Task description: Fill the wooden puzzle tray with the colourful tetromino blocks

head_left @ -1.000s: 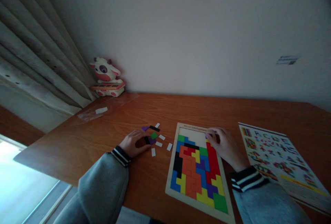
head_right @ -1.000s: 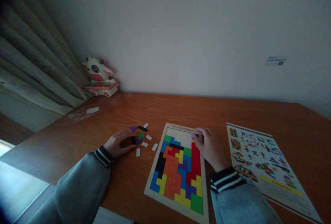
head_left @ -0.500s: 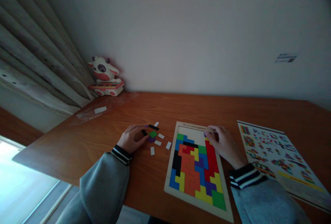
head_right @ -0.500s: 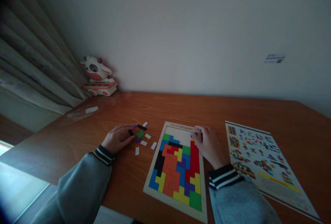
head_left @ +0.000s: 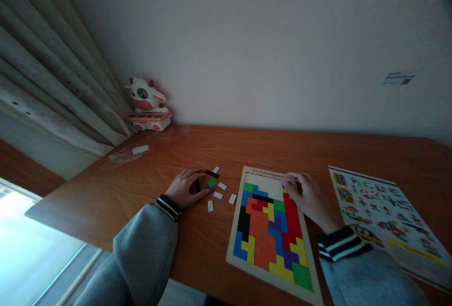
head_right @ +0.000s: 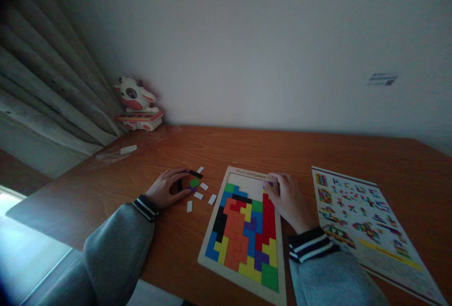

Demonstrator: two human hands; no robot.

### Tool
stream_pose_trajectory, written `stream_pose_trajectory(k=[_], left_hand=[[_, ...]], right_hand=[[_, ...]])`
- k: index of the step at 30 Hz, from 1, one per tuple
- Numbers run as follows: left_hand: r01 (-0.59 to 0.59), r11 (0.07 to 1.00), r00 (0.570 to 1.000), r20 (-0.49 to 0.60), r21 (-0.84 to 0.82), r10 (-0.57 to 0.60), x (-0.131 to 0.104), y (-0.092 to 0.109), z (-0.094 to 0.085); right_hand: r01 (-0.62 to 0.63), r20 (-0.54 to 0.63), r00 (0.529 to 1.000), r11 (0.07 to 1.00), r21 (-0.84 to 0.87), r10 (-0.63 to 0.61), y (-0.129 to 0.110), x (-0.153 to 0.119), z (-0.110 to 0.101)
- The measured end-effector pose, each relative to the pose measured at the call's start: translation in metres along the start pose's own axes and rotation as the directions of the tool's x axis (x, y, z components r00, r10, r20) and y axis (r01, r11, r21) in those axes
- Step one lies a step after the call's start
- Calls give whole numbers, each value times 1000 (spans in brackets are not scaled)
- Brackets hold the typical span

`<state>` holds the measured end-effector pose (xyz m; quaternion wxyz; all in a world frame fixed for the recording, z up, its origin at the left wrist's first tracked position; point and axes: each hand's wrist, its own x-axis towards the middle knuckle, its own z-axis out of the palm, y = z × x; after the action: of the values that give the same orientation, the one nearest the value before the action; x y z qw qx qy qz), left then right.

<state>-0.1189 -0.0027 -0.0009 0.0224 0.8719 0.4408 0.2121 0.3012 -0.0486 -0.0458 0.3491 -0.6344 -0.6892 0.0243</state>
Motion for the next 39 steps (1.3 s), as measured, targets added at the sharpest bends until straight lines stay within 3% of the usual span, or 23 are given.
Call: stream_pose_trajectory(k=[5, 15, 22, 39], left_hand=[[-57, 995, 998, -16, -82, 56, 3, -2, 4], [-89, 990, 995, -46, -112, 85, 19, 15, 17], [-90, 975, 995, -57, -202, 80, 17, 11, 17], [-145, 963, 987, -102, -229, 125, 19, 9, 20]], right_hand=[[2, 9, 1000, 1000, -16, -2, 1, 0, 0], [-19, 15, 1000, 999, -26, 20, -1, 0, -1], [-14, 14, 1000, 1000, -5, 14, -1, 1, -1], [2, 6, 1000, 1000, -19, -2, 0, 1, 0]])
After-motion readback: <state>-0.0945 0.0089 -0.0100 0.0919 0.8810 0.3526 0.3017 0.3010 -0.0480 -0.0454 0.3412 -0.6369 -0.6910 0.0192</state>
